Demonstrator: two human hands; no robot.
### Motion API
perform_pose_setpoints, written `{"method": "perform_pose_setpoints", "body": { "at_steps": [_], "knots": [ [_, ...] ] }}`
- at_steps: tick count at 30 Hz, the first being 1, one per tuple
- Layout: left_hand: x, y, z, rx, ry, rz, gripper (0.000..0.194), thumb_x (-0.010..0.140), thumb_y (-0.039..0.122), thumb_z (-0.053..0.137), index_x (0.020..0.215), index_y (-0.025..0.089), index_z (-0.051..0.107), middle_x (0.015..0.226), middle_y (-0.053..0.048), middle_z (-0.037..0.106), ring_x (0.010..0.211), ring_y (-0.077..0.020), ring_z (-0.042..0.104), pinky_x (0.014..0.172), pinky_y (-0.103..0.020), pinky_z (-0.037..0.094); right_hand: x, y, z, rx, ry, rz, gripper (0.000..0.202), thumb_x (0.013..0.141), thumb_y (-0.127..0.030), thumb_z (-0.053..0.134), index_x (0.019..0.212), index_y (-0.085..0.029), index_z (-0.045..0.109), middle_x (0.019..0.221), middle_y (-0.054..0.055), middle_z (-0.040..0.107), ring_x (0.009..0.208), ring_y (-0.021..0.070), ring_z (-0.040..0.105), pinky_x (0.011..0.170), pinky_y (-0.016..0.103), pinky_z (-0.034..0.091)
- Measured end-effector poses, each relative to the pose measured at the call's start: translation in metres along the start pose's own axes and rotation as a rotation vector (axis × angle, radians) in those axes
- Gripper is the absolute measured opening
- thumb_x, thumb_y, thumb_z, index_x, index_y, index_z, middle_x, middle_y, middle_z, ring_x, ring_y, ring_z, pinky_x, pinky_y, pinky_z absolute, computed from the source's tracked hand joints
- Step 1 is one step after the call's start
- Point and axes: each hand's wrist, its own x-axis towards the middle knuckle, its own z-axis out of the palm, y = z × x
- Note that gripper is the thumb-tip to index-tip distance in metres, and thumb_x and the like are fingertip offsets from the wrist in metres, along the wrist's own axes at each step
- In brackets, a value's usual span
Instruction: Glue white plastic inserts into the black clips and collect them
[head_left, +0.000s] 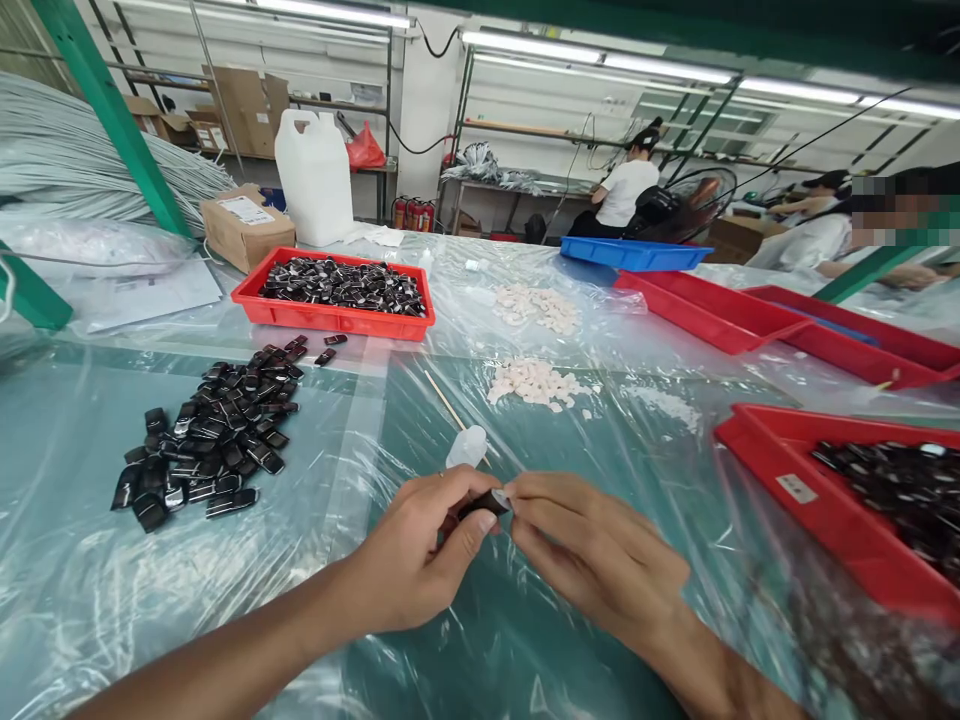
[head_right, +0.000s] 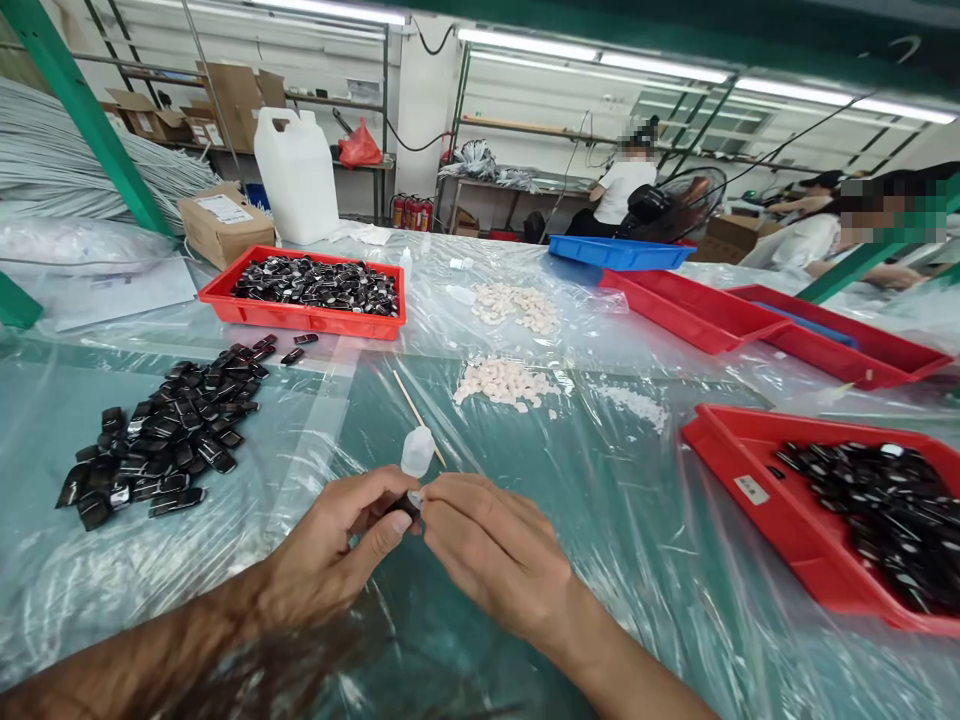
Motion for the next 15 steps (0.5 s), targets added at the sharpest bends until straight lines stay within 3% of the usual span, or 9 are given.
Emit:
{"method": "perform_pose_setpoints", "body": {
  "at_steps": [3, 7, 12, 15],
  "knots": [
    [-0.001, 0.001, 0.001, 0.006, -0.001, 0.02, 0.024, 0.105, 0.036, 0.045, 0.111, 0.021, 0.062, 0.089, -0.005, 0.068, 0.077, -0.0187, 0.064, 0.072, -0.03, 0.05, 0.008, -0.004, -0.002, -0.033, -0.049, -0.09, 0.034, 0.081, -0.001, 0.069, 0.108, -0.021, 0.067, 0.088, 0.007, 0.075, 0.079, 0.0224, 0.076, 0.067, 0.035, 0.071],
    [-0.003, -0.001, 0.002, -0.008, 0.0, 0.009, 0.023, 0.105, 0.036, 0.045, 0.11, 0.021, 0.062, 0.088, -0.005, 0.067, 0.077, -0.0186, 0.063, 0.073, -0.031, 0.051, 0.015, -0.007, -0.005, -0.045, -0.06, -0.116, 0.027, 0.084, 0.0, 0.065, 0.101, -0.021, 0.065, 0.086, 0.008, 0.074, 0.078, 0.0207, 0.075, 0.066, 0.034, 0.071],
    [-0.003, -0.001, 0.005, -0.016, 0.004, 0.019, 0.02, 0.104, 0.035, 0.047, 0.105, 0.021, 0.062, 0.081, -0.002, 0.06, 0.07, -0.0168, 0.055, 0.066, -0.028, 0.046, 0.005, -0.005, -0.011, -0.121, -0.146, -0.154, 0.024, 0.086, -0.002, 0.063, 0.103, -0.019, 0.067, 0.091, 0.009, 0.076, 0.088, 0.0219, 0.077, 0.073, 0.034, 0.072],
    [-0.003, 0.001, 0.005, -0.035, -0.008, 0.04, 0.017, 0.103, 0.032, 0.048, 0.103, 0.021, 0.061, 0.078, 0.0, 0.055, 0.067, -0.0154, 0.049, 0.063, -0.027, 0.043, -0.002, -0.006, -0.013, -0.132, -0.125, -0.156, 0.024, 0.087, -0.001, 0.061, 0.102, -0.018, 0.069, 0.096, 0.009, 0.077, 0.096, 0.0224, 0.077, 0.08, 0.036, 0.071]
  ]
}}
